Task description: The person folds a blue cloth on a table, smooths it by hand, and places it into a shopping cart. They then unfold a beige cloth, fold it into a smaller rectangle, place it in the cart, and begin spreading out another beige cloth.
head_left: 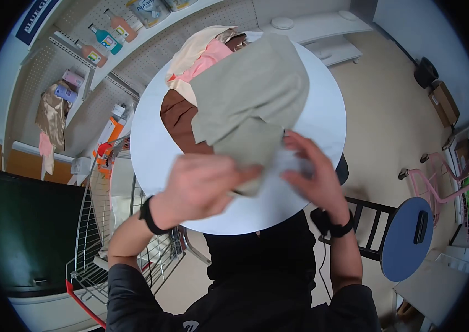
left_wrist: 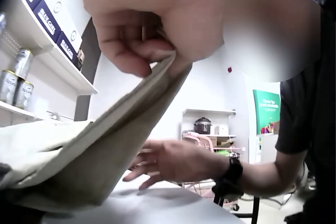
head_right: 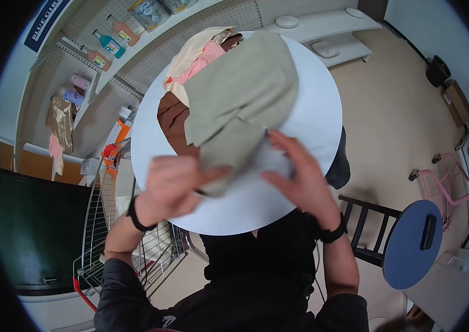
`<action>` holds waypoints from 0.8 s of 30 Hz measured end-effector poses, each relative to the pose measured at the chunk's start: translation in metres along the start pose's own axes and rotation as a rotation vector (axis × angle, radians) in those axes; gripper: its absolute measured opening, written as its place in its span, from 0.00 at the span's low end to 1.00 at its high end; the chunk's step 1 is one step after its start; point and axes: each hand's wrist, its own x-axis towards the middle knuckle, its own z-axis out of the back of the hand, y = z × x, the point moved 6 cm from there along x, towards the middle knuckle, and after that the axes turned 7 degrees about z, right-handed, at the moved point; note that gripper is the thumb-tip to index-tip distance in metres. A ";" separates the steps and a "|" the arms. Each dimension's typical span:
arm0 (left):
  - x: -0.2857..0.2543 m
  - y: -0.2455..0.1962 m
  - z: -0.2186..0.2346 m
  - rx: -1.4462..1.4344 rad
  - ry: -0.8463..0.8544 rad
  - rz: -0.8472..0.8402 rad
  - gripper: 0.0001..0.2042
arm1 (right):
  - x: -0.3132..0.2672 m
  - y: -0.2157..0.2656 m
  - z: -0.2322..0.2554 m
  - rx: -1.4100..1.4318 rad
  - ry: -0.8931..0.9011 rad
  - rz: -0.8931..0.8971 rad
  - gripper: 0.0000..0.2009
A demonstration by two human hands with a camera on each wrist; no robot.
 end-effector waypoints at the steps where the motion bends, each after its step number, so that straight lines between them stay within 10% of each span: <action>1: -0.002 -0.008 -0.018 0.006 0.027 -0.051 0.18 | -0.002 0.014 -0.013 0.068 0.081 0.030 0.46; 7: -0.013 -0.012 -0.055 -0.247 0.416 0.049 0.19 | -0.003 0.031 -0.051 -0.293 0.115 0.078 0.42; 11: -0.012 0.041 -0.033 -0.583 0.291 0.286 0.18 | -0.008 0.025 -0.040 -0.248 -0.110 0.190 0.20; 16: -0.010 0.125 -0.028 -0.208 -0.005 0.464 0.32 | 0.000 0.046 -0.018 -0.030 -0.079 0.167 0.15; 19: -0.005 0.147 -0.044 0.221 0.119 0.205 0.40 | 0.002 0.061 0.011 -0.002 -0.128 0.246 0.14; 24: 0.015 0.138 -0.045 0.104 -0.045 0.118 0.35 | 0.018 0.079 0.070 0.039 -0.146 0.216 0.14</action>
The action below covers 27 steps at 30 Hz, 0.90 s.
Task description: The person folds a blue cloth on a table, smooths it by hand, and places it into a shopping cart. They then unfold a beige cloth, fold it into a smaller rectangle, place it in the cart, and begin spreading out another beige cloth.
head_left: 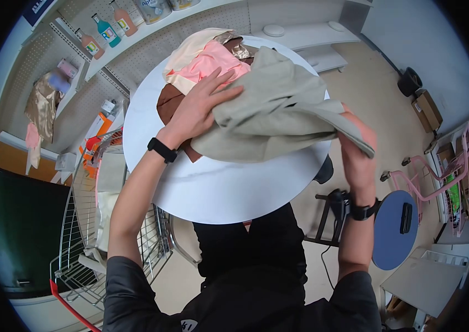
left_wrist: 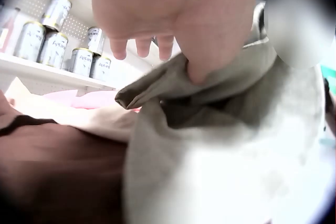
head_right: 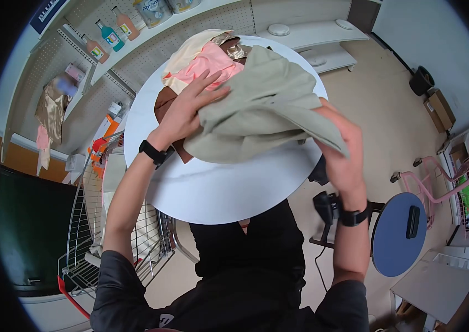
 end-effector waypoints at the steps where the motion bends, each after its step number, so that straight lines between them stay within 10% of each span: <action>1: 0.007 0.001 0.002 -0.085 -0.030 -0.026 0.33 | 0.006 0.003 0.006 -0.039 0.002 0.008 0.14; 5: 0.037 0.006 0.045 -0.670 -0.212 0.304 0.28 | 0.035 0.002 0.047 -0.126 -0.072 0.011 0.15; 12: 0.076 0.097 0.187 -0.299 -0.607 0.263 0.17 | 0.121 0.053 0.097 -0.108 -0.273 0.045 0.19; 18: 0.094 0.058 0.306 -0.394 -0.848 0.188 0.08 | 0.218 0.074 0.191 -0.122 -0.338 0.190 0.22; 21: 0.074 0.023 0.345 -0.455 -0.971 0.180 0.14 | 0.208 0.174 0.102 -0.169 -0.312 0.599 0.18; 27: 0.036 -0.003 0.383 -0.414 -0.920 -0.032 0.21 | 0.215 0.192 0.091 -0.145 -0.357 0.626 0.16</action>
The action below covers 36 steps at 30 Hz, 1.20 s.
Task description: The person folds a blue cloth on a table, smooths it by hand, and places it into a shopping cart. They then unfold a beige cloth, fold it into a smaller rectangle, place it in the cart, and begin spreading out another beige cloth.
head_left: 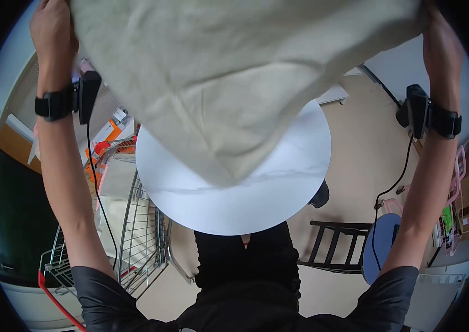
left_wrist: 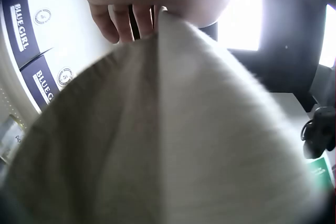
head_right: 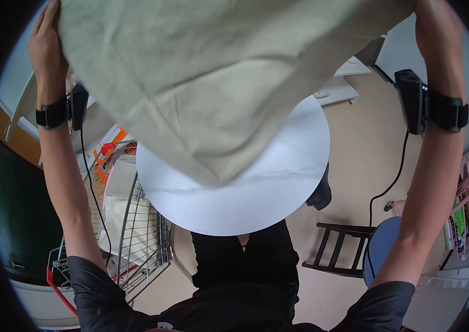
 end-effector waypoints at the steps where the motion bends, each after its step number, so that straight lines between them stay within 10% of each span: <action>1: -0.015 -0.008 -0.007 -0.003 -0.023 0.027 0.22 | -0.004 -0.002 -0.004 0.009 0.027 0.022 0.16; 3: -0.051 -0.015 -0.033 -0.007 -0.077 0.083 0.23 | -0.030 -0.004 -0.014 0.127 0.060 0.021 0.16; 6: -0.073 0.084 0.000 0.129 0.303 0.245 0.21 | -0.051 -0.032 -0.020 0.054 -0.045 -0.239 0.16; 11: -0.268 0.081 -0.103 0.059 1.266 0.819 0.43 | -0.142 -0.091 -0.059 -0.310 0.604 -0.332 0.21; 17: -0.378 0.100 -0.108 0.231 1.362 0.558 0.46 | -0.246 -0.100 -0.058 -0.288 0.878 -0.703 0.20; 22: -0.351 0.099 -0.054 0.275 1.103 0.673 0.44 | -0.268 -0.110 -0.044 -0.110 0.682 -0.593 0.13; 29: -0.363 0.087 0.013 0.584 1.356 0.529 0.48 | -0.291 -0.143 -0.028 -0.126 0.582 -0.808 0.12; 33: -0.359 0.106 0.051 1.096 1.152 0.280 0.31 | -0.304 -0.159 -0.027 -0.174 0.625 -0.825 0.12; 36: -0.349 0.107 0.054 1.024 0.995 0.406 0.24 | -0.300 -0.168 -0.027 -0.149 0.522 -0.770 0.12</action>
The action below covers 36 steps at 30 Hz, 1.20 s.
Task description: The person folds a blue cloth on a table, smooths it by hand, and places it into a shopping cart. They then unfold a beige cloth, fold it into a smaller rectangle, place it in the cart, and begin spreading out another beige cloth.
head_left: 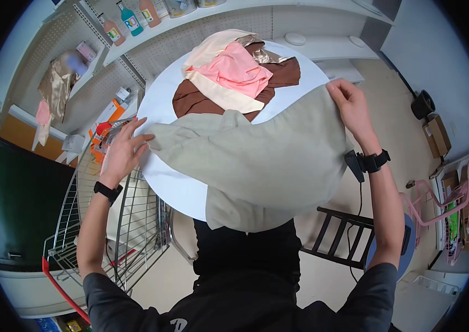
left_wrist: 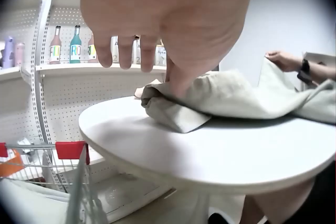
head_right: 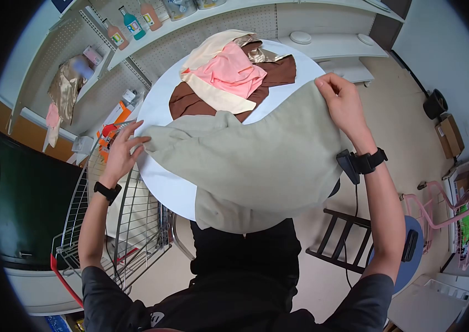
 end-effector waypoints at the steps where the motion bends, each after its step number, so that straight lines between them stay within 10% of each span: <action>1: 0.002 -0.006 0.004 -0.052 -0.008 0.031 0.23 | 0.002 0.004 0.002 0.028 -0.033 0.016 0.11; 7: 0.017 0.010 -0.018 -0.017 0.001 0.004 0.23 | 0.009 0.015 0.011 0.079 -0.139 0.086 0.09; 10: 0.043 0.077 -0.039 -0.819 -0.081 0.384 0.15 | 0.008 0.014 0.024 0.041 -0.232 0.119 0.08; 14: 0.066 0.123 0.012 -1.024 -0.555 0.606 0.10 | 0.022 0.016 0.063 0.165 -0.492 0.156 0.09; 19: 0.074 0.115 0.124 -0.887 -1.036 0.242 0.12 | 0.028 0.047 0.119 0.451 -0.754 0.296 0.11; 25: 0.027 0.086 0.181 -0.358 -0.927 0.018 0.09 | -0.010 0.086 0.203 0.443 -1.044 0.521 0.10; 29: 0.004 0.062 0.179 0.163 -0.385 -0.006 0.11 | -0.041 0.096 0.268 0.174 -1.204 0.653 0.09; 36: 0.018 0.134 0.181 -0.930 -0.705 0.286 0.13 | -0.007 0.120 0.226 0.284 -1.047 0.619 0.12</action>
